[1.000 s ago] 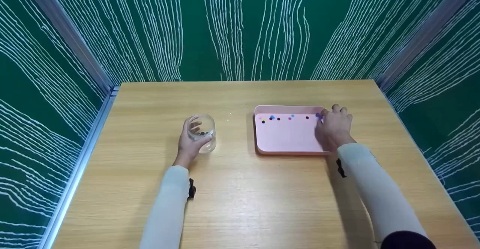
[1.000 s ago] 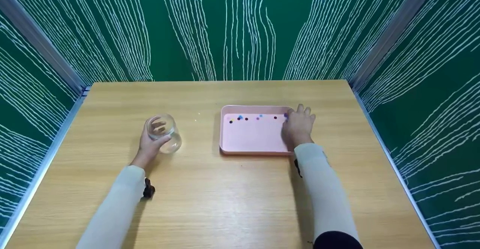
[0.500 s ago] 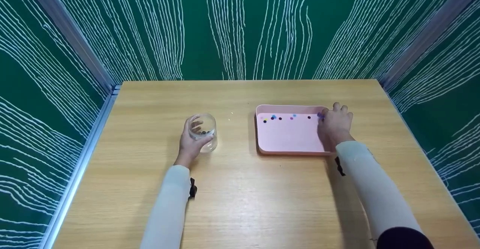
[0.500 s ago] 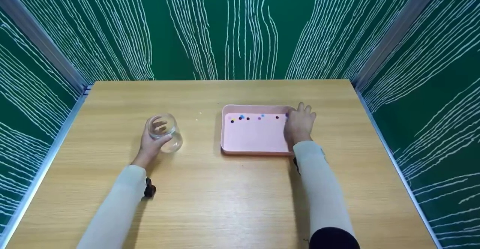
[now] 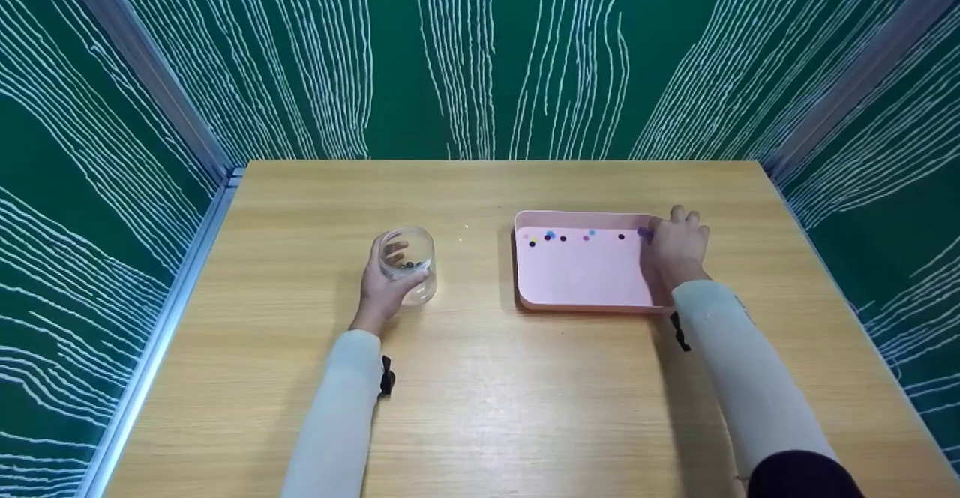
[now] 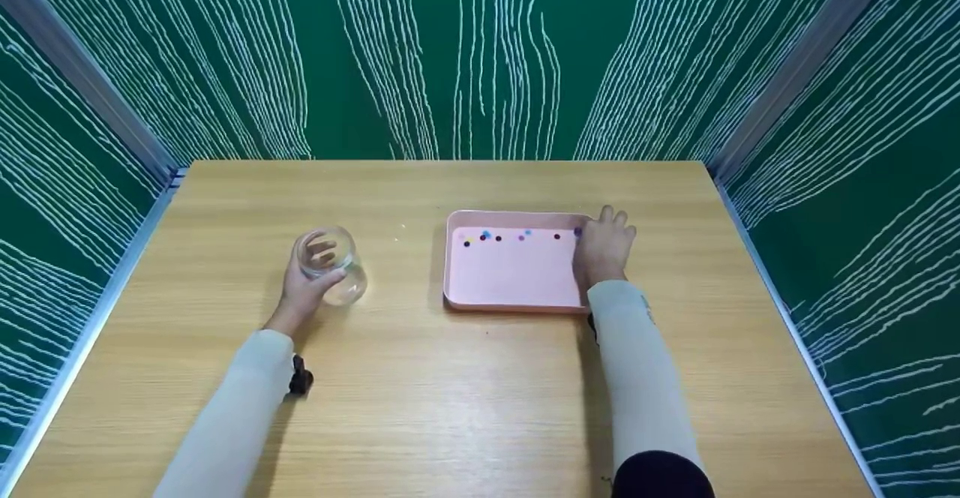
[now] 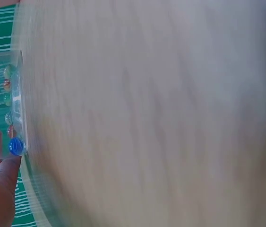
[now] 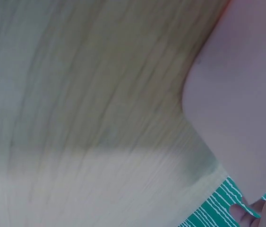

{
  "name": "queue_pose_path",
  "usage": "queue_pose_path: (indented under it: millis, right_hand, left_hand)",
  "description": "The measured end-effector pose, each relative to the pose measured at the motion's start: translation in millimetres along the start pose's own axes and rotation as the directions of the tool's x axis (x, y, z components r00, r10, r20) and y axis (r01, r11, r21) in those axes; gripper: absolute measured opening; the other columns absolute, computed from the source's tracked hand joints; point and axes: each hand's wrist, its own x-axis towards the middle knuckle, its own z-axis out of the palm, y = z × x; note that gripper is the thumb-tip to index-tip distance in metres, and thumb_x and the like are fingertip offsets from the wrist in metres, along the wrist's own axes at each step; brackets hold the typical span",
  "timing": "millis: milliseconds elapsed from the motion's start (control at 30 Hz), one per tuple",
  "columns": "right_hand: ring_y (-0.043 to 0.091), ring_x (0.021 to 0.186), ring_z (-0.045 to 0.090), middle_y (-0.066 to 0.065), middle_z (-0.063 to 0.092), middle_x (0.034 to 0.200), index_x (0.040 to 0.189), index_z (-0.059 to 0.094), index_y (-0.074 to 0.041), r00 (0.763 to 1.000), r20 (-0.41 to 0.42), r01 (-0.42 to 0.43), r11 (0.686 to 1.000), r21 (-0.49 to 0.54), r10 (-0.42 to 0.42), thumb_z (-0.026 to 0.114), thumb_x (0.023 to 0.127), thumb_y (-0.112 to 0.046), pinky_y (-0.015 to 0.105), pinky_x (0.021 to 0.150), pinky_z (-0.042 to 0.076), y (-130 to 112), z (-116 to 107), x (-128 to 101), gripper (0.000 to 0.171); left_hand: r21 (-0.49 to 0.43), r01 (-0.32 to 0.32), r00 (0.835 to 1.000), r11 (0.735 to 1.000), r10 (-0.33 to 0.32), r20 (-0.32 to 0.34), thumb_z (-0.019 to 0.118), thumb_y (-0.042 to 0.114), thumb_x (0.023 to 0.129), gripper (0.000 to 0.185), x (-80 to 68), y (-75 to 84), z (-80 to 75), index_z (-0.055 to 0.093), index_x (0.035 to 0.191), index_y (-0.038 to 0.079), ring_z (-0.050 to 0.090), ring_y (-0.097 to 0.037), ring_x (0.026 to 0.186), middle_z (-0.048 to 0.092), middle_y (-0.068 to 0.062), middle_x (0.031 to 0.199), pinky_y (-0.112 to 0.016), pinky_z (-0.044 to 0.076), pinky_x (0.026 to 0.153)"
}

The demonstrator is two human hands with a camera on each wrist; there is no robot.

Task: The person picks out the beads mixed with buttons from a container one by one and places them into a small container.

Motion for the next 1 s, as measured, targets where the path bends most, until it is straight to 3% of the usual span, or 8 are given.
queue_pose_path:
  millis: [400,633,1000]
  right_hand:
    - [0.046,0.111,0.032,0.026,0.042,0.127,0.126,0.063,-0.011,1.0,0.006,-0.008,0.998,0.056,0.007,0.059,0.094,-0.031,0.066,0.096,0.037,0.5,4.7,5.2,0.038]
    - [0.047,0.109,0.034,0.027,0.042,0.126,0.13,0.06,-0.011,1.0,-0.003,0.012,1.0,0.011,-0.012,0.057,0.094,-0.03,0.065,0.094,0.039,1.5,5.6,5.1,0.04]
    - [0.045,0.106,0.038,0.026,0.044,0.12,0.122,0.065,-0.01,0.999,-0.043,0.023,1.0,0.009,-0.023,0.057,0.094,-0.021,0.064,0.091,0.042,1.7,5.3,2.5,0.031]
  left_hand:
    - [0.013,0.004,1.0,1.0,-0.004,-0.02,0.082,0.015,0.072,0.081,-0.3,0.4,0.4,0.039,0.139,0.028,0.048,-0.03,0.129,0.052,-0.003,0.133,-0.043,0.044,0.107]
    - [0.008,0.005,1.0,1.0,-0.005,-0.011,0.082,0.016,0.072,0.081,0.6,0.0,-1.0,0.04,0.14,0.025,0.047,-0.032,0.129,0.052,-0.009,0.136,-0.044,0.043,0.108]
    - [-0.013,-0.015,1.0,1.0,0.015,-0.013,0.081,0.011,0.072,0.079,1.4,-1.7,-0.6,0.04,0.138,0.026,0.046,-0.035,0.129,0.05,-0.012,0.136,-0.044,0.043,0.107]
